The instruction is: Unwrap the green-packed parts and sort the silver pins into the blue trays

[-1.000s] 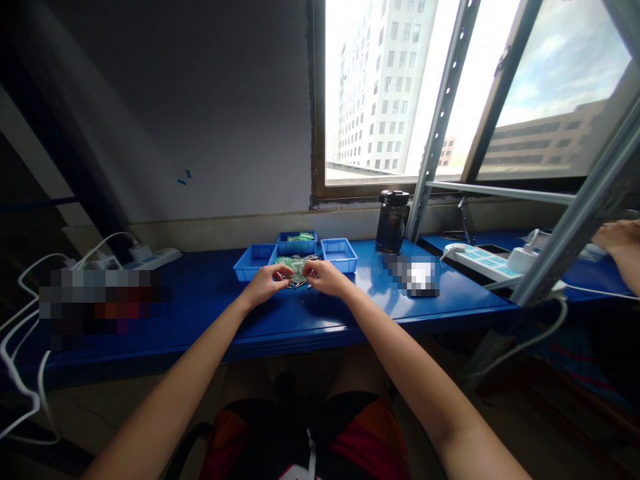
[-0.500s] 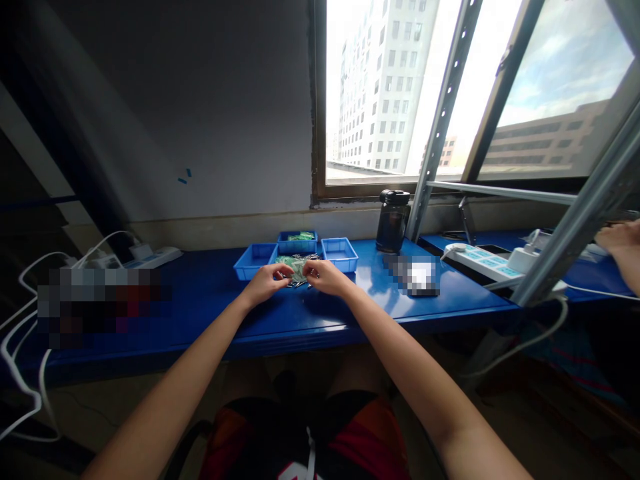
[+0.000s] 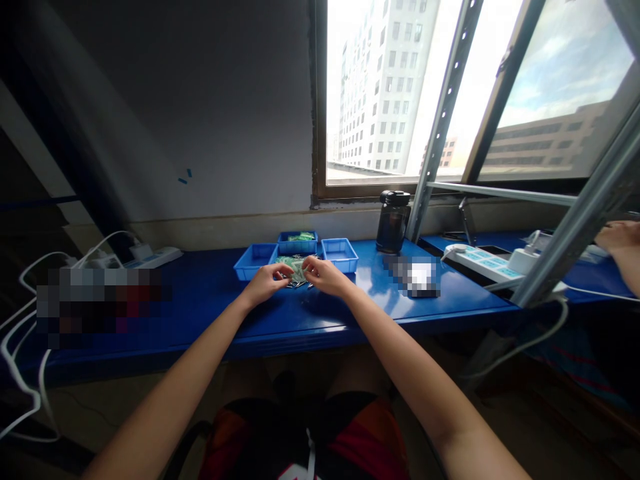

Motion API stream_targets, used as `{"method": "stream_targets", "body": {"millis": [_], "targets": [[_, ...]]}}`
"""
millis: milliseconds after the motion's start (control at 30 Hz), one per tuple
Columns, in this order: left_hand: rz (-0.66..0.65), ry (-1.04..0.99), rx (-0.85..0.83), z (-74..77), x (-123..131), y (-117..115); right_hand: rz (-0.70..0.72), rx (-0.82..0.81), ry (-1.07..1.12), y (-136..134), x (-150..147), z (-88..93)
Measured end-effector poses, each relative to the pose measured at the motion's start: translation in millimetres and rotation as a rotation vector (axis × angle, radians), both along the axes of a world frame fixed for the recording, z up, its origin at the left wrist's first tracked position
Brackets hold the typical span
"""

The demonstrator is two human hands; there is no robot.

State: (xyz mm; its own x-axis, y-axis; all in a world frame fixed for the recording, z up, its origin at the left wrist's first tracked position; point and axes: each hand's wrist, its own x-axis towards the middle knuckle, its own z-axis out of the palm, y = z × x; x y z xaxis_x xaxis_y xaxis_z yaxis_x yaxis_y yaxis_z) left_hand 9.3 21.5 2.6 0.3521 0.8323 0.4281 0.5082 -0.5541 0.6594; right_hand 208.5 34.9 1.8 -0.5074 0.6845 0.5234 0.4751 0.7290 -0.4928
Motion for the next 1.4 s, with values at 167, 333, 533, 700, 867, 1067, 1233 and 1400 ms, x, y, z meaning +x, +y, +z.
{"method": "stream_targets", "body": {"millis": [167, 333, 533, 700, 867, 1067, 1233, 1400], "targets": [[0.003, -0.025, 0.001, -0.3, -0.4, -1.0, -0.005, -0.004, 0.019, -0.5, -1.2, 0.9], [0.031, -0.094, 0.006, -4.8, -1.4, 2.2, -0.011, 0.01, 0.006, -0.8, -1.3, 1.2], [0.019, -0.053, -0.028, -2.5, -0.7, 2.0, -0.024, 0.017, -0.01, 1.6, -0.2, -1.0], [0.027, -0.062, -0.02, 3.1, 0.8, -3.4, -0.012, 0.02, -0.011, 0.7, -1.0, -0.4], [0.044, -0.032, -0.003, 1.5, 0.5, -2.7, 0.003, 0.014, -0.005, -2.0, -1.7, 1.8], [-0.046, -0.047, -0.019, -1.3, 1.1, -3.2, 0.068, -0.055, -0.023, -5.9, -0.5, 3.6], [-0.111, -0.038, -0.022, -1.2, 0.5, -4.1, 0.077, -0.113, -0.015, -6.9, 0.6, 5.1], [-0.143, -0.022, 0.01, -2.2, 1.2, -2.9, 0.029, -0.07, -0.029, -5.3, 0.4, 4.9]]}}
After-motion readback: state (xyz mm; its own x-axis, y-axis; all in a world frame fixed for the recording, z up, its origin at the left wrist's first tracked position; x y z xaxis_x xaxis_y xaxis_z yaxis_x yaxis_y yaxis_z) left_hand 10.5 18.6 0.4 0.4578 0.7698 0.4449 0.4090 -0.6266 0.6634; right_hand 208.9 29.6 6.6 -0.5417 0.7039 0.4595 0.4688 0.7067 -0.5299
